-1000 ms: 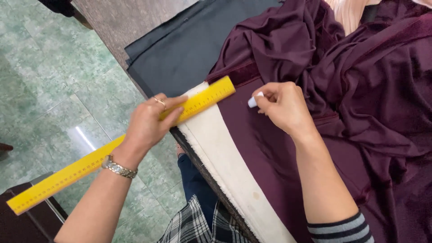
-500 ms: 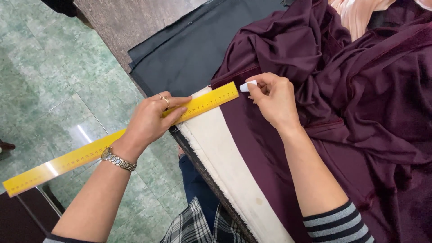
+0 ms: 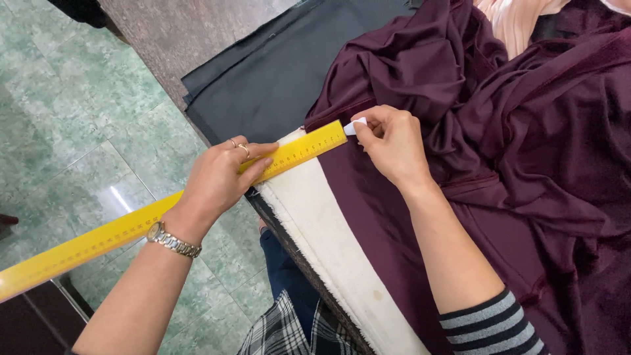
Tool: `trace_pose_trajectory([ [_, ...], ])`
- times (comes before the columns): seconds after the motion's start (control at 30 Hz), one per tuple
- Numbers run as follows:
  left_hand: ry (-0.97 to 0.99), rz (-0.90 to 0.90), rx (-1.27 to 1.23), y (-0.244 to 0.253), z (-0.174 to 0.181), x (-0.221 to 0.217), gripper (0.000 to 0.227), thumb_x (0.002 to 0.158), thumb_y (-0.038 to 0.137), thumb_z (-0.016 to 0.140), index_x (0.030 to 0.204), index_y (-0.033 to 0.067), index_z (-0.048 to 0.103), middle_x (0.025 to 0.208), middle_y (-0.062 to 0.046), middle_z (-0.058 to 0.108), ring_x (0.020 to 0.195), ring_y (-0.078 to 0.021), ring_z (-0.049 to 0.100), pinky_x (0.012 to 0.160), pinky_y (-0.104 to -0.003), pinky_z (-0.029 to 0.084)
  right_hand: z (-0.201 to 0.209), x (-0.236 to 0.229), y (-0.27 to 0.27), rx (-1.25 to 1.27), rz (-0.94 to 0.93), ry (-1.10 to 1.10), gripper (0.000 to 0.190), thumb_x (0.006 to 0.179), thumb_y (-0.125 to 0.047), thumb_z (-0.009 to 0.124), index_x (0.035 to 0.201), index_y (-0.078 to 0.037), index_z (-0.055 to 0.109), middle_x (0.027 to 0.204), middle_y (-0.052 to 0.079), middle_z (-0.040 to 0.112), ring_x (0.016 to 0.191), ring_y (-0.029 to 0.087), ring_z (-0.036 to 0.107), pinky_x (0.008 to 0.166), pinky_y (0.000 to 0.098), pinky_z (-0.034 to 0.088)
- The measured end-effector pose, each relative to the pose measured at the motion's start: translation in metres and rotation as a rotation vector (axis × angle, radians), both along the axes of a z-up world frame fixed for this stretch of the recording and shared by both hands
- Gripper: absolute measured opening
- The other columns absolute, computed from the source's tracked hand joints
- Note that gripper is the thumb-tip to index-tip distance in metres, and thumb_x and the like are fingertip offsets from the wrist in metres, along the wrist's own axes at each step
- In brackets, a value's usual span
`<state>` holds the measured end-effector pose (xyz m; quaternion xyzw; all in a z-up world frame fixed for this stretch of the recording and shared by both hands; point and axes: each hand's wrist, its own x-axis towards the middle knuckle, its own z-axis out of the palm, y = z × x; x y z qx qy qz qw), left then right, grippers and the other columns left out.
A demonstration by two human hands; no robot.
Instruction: A person uses a yellow ruler and white tailor's chalk to measure and mark a piece of purple fabric on a workbench.
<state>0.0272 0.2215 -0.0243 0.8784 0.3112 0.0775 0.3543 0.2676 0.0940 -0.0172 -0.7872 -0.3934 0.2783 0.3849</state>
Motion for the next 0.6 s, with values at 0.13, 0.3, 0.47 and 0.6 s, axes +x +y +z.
trace_pose_trajectory([
  [0.13, 0.112, -0.006, 0.084, -0.004, 0.009, 0.005, 0.019, 0.091, 0.020, 0.065, 0.107, 0.0196, 0.075, 0.068, -0.003, 0.059, 0.059, -0.0215, 0.060, 0.049, -0.032, 0.047, -0.003, 0.003, 0.009, 0.017, 0.010, -0.041, 0.014, 0.084, 0.000, 0.064, 0.095, 0.001, 0.072, 0.068, 0.008, 0.061, 0.060, 0.014, 0.065, 0.048, 0.0241, 0.053],
  [0.3, 0.201, -0.004, 0.111, -0.005, 0.012, 0.005, 0.017, 0.091, 0.026, 0.064, 0.104, 0.0247, 0.075, 0.066, 0.001, 0.056, 0.058, -0.0182, 0.059, 0.049, -0.031, 0.048, 0.012, 0.004, 0.002, -0.151, 0.145, -0.132, 0.015, 0.083, -0.005, 0.062, 0.086, -0.004, 0.077, 0.064, 0.012, 0.066, 0.063, 0.028, 0.067, 0.057, 0.0382, 0.053],
  [0.47, 0.010, 0.121, 0.059, 0.038, -0.004, 0.004, 0.021, 0.090, 0.023, 0.067, 0.109, 0.0253, 0.074, 0.078, -0.003, 0.062, 0.078, -0.0243, 0.063, 0.066, -0.035, 0.050, 0.056, -0.004, -0.059, -0.299, 0.023, 0.008, 0.015, 0.082, -0.007, 0.062, 0.085, -0.002, 0.077, 0.059, 0.016, 0.069, 0.063, 0.028, 0.068, 0.065, 0.0391, 0.053],
  [0.6, -0.229, 0.153, 0.320, 0.089, -0.008, 0.038, 0.022, 0.091, 0.008, 0.059, 0.109, 0.0059, 0.071, 0.099, -0.007, 0.070, 0.075, -0.0265, 0.059, 0.072, -0.039, 0.045, 0.030, -0.005, -0.139, -0.268, -0.228, 0.199, 0.012, 0.083, -0.016, 0.069, 0.077, -0.008, 0.075, 0.059, 0.000, 0.072, 0.059, 0.006, 0.062, 0.065, 0.0205, 0.046],
])
